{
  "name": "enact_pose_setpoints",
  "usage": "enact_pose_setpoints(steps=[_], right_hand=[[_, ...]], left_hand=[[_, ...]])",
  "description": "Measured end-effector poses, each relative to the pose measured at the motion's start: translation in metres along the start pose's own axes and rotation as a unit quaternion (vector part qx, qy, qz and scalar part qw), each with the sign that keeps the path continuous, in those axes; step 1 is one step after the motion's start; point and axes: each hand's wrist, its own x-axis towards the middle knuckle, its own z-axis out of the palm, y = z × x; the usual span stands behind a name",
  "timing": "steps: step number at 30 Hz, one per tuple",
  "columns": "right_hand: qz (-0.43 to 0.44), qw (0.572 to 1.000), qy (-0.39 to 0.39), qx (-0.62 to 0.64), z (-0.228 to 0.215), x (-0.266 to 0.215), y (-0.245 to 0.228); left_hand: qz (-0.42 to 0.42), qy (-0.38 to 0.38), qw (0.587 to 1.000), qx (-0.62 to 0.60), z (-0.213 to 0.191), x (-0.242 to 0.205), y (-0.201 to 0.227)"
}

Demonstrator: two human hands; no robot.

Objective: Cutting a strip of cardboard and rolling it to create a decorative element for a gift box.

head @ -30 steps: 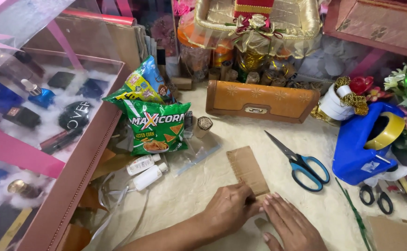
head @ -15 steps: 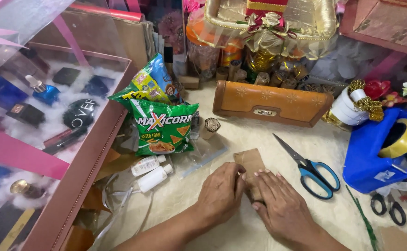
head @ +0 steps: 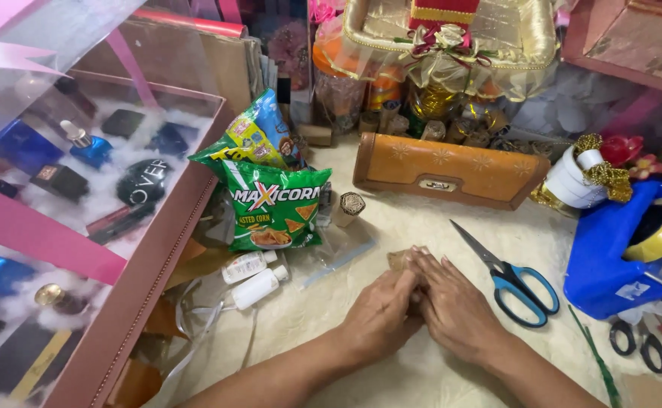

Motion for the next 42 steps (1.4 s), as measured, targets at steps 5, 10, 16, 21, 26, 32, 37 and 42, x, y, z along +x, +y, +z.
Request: enact_pose_setpoints(steps=[5, 10, 16, 21, 26, 32, 37, 42], right_hand=[[-0.032, 0.999, 0.036, 0.023, 0.008, -0.055, -0.013], [0.029, 0.991, 0.051, 0.124, 0.000, -0.109, -0.029], [-0.131, 0.967, 0.148, -0.159, 0.040, -0.137, 0.001], [-0.161, 0.944, 0.218, -0.188, 0.013, -0.096, -0.025], [-0.161, 0.953, 0.195, -0.166, 0.003, -0.077, -0.031], [-0.163, 0.961, 0.171, -0.145, 0.004, -0.057, -0.014], [-0.144, 0.979, 0.091, -0.111, -0.006, -0.032, 0.000], [-0.039, 0.988, -0.140, 0.044, -0.035, -0.003, 0.001]], left_hand=[[-0.053, -0.035, 0.998, 0.013, 0.020, -0.030, 0.035], [-0.054, -0.080, 0.994, 0.044, 0.041, -0.056, 0.034], [-0.192, -0.110, 0.974, 0.048, 0.013, -0.034, 0.052], [-0.204, -0.092, 0.966, 0.132, 0.006, -0.029, 0.039], [-0.230, -0.090, 0.962, 0.120, 0.001, -0.024, 0.021], [-0.263, -0.113, 0.950, 0.128, -0.017, -0.008, 0.008], [-0.247, -0.058, 0.963, 0.095, -0.026, -0.002, 0.011], [-0.050, -0.049, 0.993, 0.098, -0.037, 0.005, 0.031]])
